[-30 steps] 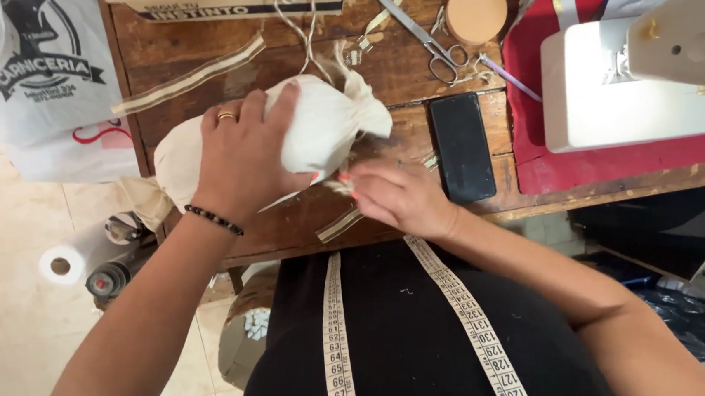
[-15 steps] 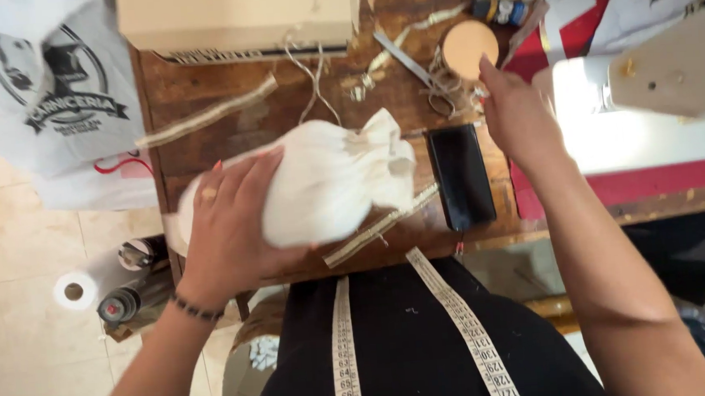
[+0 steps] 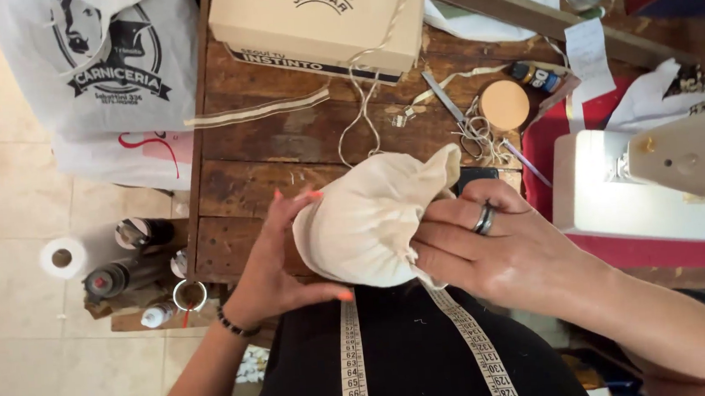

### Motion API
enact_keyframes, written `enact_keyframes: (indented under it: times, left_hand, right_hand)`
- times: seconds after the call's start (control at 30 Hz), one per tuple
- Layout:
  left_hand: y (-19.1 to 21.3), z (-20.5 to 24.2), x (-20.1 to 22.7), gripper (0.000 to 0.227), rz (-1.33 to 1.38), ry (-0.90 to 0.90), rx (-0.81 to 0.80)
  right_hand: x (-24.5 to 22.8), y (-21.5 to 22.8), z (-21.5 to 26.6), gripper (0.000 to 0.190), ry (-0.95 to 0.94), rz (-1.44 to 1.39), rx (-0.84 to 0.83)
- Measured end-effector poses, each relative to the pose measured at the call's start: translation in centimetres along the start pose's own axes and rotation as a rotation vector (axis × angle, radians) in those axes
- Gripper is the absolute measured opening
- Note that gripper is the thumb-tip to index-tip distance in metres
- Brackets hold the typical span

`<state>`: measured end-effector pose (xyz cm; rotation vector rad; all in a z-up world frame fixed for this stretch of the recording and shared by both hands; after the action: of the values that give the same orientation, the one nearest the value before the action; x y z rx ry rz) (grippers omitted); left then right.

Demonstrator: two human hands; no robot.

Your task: Tying off the ends of white fabric cushions or pouches with string at a workbench in a sewing factory.

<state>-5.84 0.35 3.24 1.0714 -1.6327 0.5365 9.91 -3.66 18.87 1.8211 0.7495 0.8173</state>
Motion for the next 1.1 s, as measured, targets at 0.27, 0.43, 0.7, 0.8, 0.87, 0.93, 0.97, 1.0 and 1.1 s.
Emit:
enact_keyframes:
  times: [0.27,0.43,0.7,0.8,0.87,0.93,0.97,1.0,1.1]
  left_hand:
    - [-2.8,-3.1,18.6,0.012,-0.846,-0.715,-0.419]
    - [-1.4,-1.9,17.9,0.014,-1.036,-0.607,-0.666]
    - [-1.4,0.1,18.9,0.022,-1.069,-0.665,-0.475]
    - [-2.0,0.7,18.3,0.013,-1.009,-0.573,-0.523]
    - [-1.8,0.6,18.4,0.009,-0.956,-0.508,-0.548]
    - [-2.2,1.2,17.4,0.006,-0.903,-0.440,-0.565]
    - [-2.7,1.8,16.7,0.003,-0.826,-0.415,-0.579]
    - [-3.4,2.6,16.0,0.001,-0.743,-0.391,-0.594]
    - [-1.8,2.4,16.9,0.019,-0.529,-0.550,-0.326]
  right_hand:
    - [-5.1,1.6,-2.4,0.008,0.239,0.007,-0.063]
    - [-5.5,4.0,-1.6,0.015,0.321,0.157,-0.092]
    - [-5.7,3.5,-0.3,0.043,0.444,-0.363,-0.506]
    - [-6.5,0.7,-2.4,0.067,0.387,-0.152,-0.619]
    - [-7.8,-3.1,-2.8,0.046,0.351,-0.143,-0.662]
    - [-8.5,-5.8,-3.6,0.025,0.321,-0.132,-0.707]
    - [-8.8,-5.6,-5.0,0.033,0.365,-0.003,-0.567]
    - [-9.3,-5.3,-6.1,0.041,0.403,0.119,-0.427]
    - [-8.1,-9.9,-4.9,0.026,0.186,-0.213,-0.613]
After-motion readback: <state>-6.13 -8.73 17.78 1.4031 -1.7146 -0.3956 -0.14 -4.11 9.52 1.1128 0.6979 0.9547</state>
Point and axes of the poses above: each hand's wrist, its own z-axis away from the middle knuckle, its own y-axis out of the back of the hand, x = y × z, the point moved 10 cm from there along -z, towards the middle knuckle, and after that the axes turned 12 degrees about z, right-handed, at the moved point
